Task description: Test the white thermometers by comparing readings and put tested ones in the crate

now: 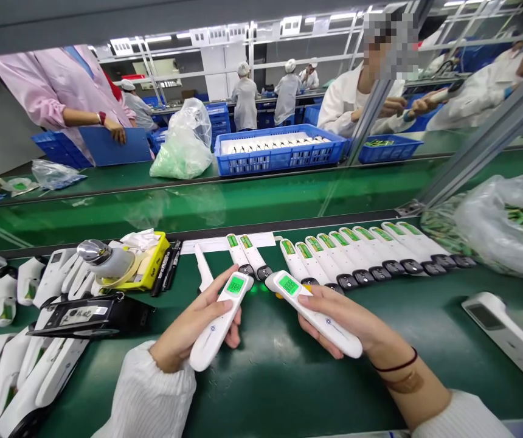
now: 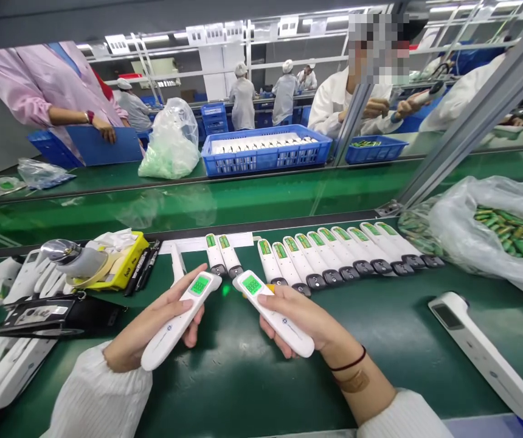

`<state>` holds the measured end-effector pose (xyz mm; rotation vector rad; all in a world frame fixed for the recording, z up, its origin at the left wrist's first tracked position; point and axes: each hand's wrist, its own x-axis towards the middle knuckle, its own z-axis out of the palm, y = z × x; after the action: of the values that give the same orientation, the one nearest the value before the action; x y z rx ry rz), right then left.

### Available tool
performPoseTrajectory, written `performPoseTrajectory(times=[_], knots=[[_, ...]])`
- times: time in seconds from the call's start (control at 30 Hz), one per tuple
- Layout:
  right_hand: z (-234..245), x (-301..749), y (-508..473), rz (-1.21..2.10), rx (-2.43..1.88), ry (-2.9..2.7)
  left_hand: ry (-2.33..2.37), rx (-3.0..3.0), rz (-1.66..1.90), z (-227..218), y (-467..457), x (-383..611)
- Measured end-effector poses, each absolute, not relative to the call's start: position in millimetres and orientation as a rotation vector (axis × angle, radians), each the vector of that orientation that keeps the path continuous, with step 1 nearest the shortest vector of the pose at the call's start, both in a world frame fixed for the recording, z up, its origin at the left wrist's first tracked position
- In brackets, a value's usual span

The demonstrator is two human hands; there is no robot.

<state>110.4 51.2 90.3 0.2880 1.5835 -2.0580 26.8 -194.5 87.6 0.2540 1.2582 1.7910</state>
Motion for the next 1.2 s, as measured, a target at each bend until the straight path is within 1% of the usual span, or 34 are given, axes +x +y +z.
performPoseTrajectory(times=[0.13, 0.23, 0.5, 0.67, 0.77, 0.9, 1.1, 1.2], knots=[[82, 110, 28, -2.331, 0.119, 1.689, 1.22, 0.436, 2.044, 75, -176, 44], [73, 111, 10, -2.363, 0.006, 1.706, 1.246, 0.54, 2.117, 65, -165, 55], [56, 119, 2, -2.438, -0.091, 1.599, 1.325, 0.583, 2.098, 59, -165, 63], [57, 123, 5, -2.303, -0.12, 1.74, 1.322, 0.582, 2.113, 57, -166, 62], [59, 124, 4, -2.279, -0.134, 1.761, 1.337, 0.562, 2.112, 57, -165, 62], [60, 122, 2, -2.305, -0.096, 1.75, 1.363, 0.528, 2.09, 60, -165, 62], [60, 116, 1, -2.41, -0.053, 1.72, 1.241, 0.555, 2.081, 62, -166, 63], [61, 116, 0, -2.409, -0.049, 1.718, 1.274, 0.558, 2.054, 62, -167, 63]])
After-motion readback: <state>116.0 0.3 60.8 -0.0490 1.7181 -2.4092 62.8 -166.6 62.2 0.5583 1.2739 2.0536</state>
